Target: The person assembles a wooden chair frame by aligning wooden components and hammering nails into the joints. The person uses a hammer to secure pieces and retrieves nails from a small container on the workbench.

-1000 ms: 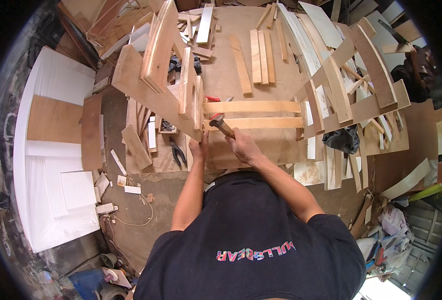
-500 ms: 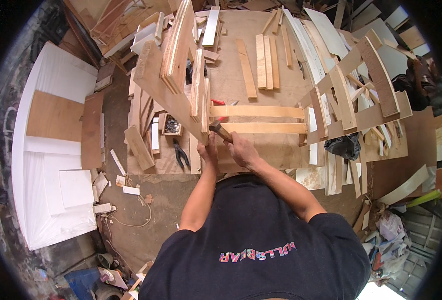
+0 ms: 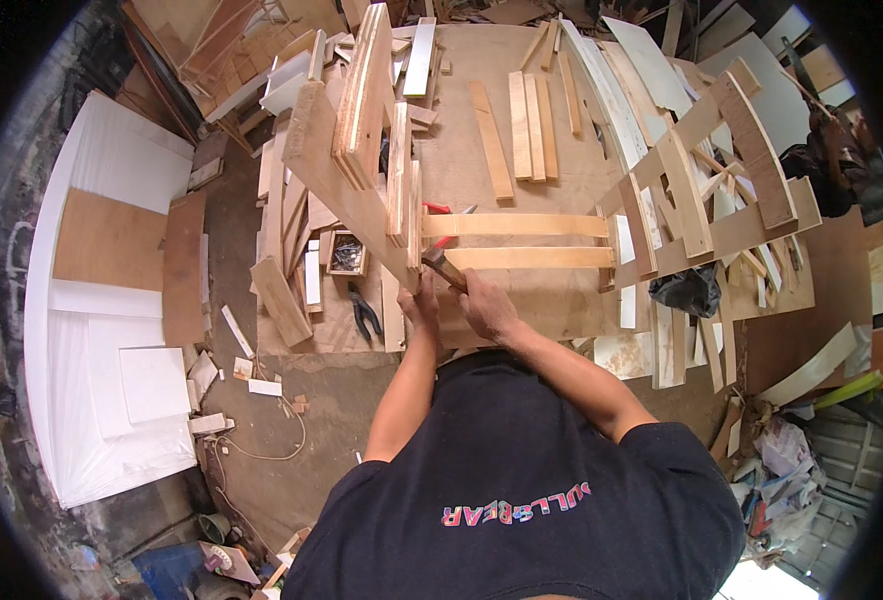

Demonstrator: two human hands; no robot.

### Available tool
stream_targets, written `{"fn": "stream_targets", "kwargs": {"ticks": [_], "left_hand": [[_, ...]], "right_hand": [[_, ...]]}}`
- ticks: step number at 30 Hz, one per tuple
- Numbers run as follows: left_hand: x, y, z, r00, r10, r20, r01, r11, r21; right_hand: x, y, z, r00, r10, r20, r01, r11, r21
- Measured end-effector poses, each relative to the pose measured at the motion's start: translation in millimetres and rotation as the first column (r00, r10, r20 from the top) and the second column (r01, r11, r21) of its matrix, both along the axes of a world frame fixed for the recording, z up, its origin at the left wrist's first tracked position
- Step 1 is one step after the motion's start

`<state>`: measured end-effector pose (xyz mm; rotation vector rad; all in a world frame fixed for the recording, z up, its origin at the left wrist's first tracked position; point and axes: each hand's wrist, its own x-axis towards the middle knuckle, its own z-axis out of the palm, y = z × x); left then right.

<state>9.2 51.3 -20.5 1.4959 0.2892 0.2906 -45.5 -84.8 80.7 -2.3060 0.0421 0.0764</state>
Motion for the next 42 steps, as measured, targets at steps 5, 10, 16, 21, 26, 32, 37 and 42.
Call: {"fn": "stream_targets", "kwargs": {"ticks": [5, 10, 16, 21, 26, 32, 37, 42], "left_hand": [[-1, 2, 3, 0.999, -0.019, -0.036, 0.013, 0.987, -0.163], [-1, -4, 20, 0.997, -0.033, -0.068, 0.021, 0.985, -0.169], [1, -2, 3, 1.0, 0.009, -0.016, -0.012, 0.979, -0.204], [4, 3, 1, 0.997, -0.049, 0.058, 0.047, 0.998, 0.037], [-5, 7, 3, 0.99, -0.059, 0.13, 0.031, 0.978, 0.209], [-10, 8, 12, 0.987, -0.158, -0.024, 0.159, 0.985, 0.06], [0, 8, 13, 0.986, -0.154, -0.065, 0.156, 0.987, 0.027], [0, 4, 7, 0.995, -0.098, 0.02, 0.099, 0.988, -0.119]], "right_hand": [[4, 2, 2, 0.997, 0.03, -0.068, -0.034, 0.998, -0.055], [3, -2, -5, 0.999, 0.017, -0.032, -0.018, 0.999, -0.041], [3, 5, -10, 0.999, -0.009, -0.031, 0.008, 0.999, -0.038], [8, 10, -8, 1.0, -0.005, -0.026, 0.003, 0.998, -0.062], [-2, 8, -8, 0.996, -0.007, -0.093, -0.002, 0.995, -0.097], [1, 6, -13, 0.997, -0.027, -0.079, 0.024, 0.999, -0.037], [7, 6, -5, 0.997, -0.033, -0.071, 0.032, 0.999, -0.02], [13, 5, -3, 0.996, 0.023, -0.087, -0.03, 0.997, -0.075]]}}
